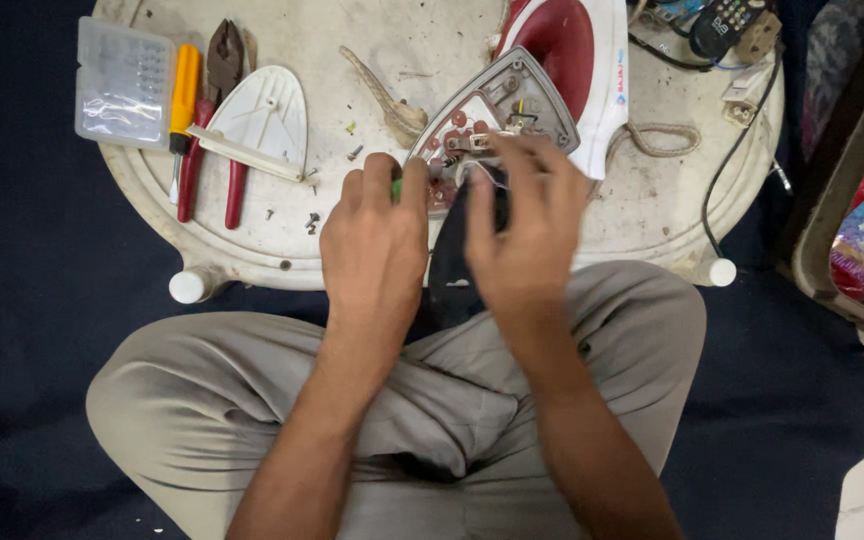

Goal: The person is repairing a disassembled electric iron. They use a screwdriver to tighten screws on the internal wiring and components of the iron's base while sitting on the floor.

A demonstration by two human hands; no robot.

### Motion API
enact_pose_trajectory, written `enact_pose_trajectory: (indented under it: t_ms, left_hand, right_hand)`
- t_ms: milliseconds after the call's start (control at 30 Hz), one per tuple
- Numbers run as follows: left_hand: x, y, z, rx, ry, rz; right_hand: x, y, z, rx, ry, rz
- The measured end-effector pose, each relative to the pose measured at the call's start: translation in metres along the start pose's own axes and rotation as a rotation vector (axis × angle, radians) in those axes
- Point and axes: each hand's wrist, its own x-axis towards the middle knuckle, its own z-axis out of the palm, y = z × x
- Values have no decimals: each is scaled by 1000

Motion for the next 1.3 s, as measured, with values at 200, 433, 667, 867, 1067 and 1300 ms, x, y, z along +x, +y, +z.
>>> enact_pose_trajectory:
  t_ms: [200, 433, 667, 867, 1067, 1300]
  left_hand:
    - [6, -4, -17, 35, -24, 18]
    - [11, -14, -19, -133, -42, 40]
    - [1, -21, -23, -346, -71, -122]
    - [1, -22, -20, -399, -49, -176]
    - [0, -27, -18, -456, -17, -252]
    - [1, -26, -14, -485, -63, -166]
  right_hand:
    - [-5, 9, 22, -44, -46, -46]
    - [-8, 17, 19, 25, -63, 49]
    - [2, 24, 2, 115, -159, 54]
    - [3, 37, -10, 363, -205, 141]
    - [4, 60, -10, 579, -274, 176]
    - [1, 61, -8, 503, -251, 103]
